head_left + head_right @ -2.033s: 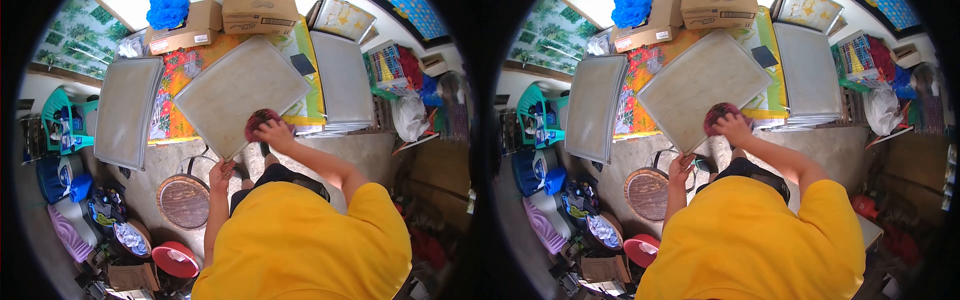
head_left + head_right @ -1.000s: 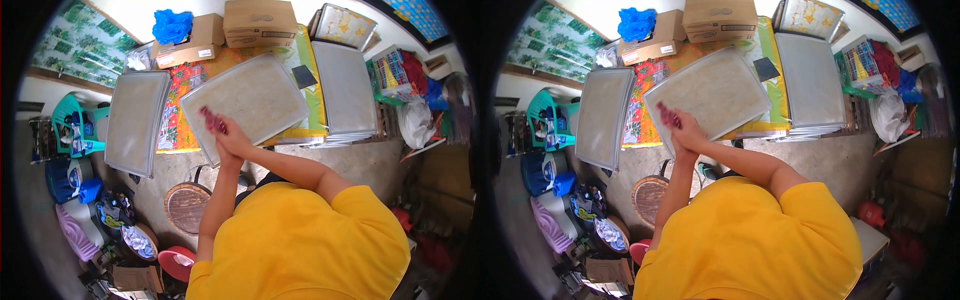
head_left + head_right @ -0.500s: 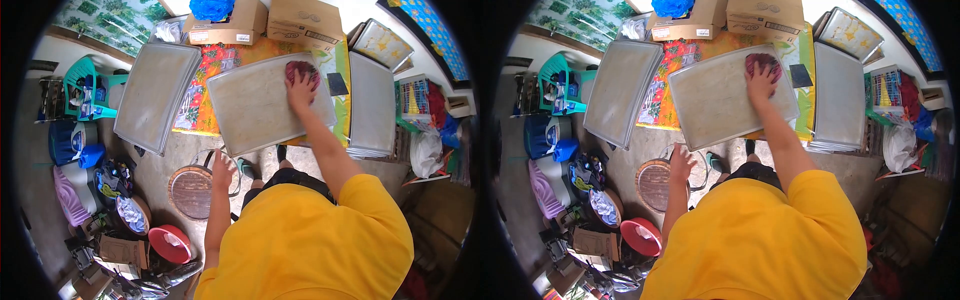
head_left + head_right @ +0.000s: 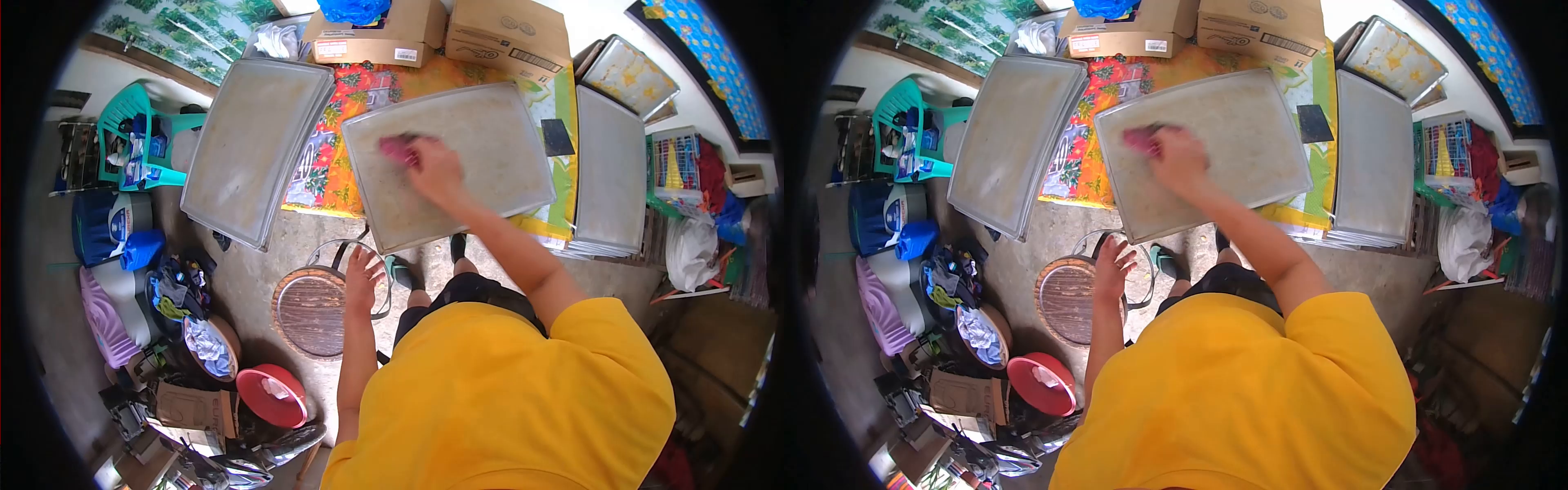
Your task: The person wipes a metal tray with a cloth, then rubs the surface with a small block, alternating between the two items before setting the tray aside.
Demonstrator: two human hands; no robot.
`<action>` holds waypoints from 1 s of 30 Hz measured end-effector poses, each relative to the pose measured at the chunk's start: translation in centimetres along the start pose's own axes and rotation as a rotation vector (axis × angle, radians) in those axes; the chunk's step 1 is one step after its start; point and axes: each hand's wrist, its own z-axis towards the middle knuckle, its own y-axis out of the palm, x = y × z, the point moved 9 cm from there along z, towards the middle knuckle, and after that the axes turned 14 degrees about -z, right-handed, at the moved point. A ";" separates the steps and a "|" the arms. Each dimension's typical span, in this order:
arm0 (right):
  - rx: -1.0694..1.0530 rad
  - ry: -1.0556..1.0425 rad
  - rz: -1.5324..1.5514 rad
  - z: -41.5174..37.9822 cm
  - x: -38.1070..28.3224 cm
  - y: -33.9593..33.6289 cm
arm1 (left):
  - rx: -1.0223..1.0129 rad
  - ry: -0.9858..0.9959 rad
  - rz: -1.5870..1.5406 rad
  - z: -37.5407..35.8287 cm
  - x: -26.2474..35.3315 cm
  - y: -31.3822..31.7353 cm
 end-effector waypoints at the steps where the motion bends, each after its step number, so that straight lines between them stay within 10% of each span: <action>1: -0.074 0.066 -0.195 1.2 3.2 0.8 | -0.013 0.008 0.063 0.2 0.0 0.7; 6: -0.217 0.150 -0.373 3.8 9.0 5.9 | -0.100 0.111 0.321 2.3 -0.4 3.5; 15: -0.185 -0.207 -0.377 7.7 -4.5 13.2 | -0.116 0.094 0.327 2.9 -0.5 3.4; 30: -0.287 -0.727 -0.295 -17.2 -8.0 6.3 | -0.181 -0.162 -0.353 3.0 -0.8 4.1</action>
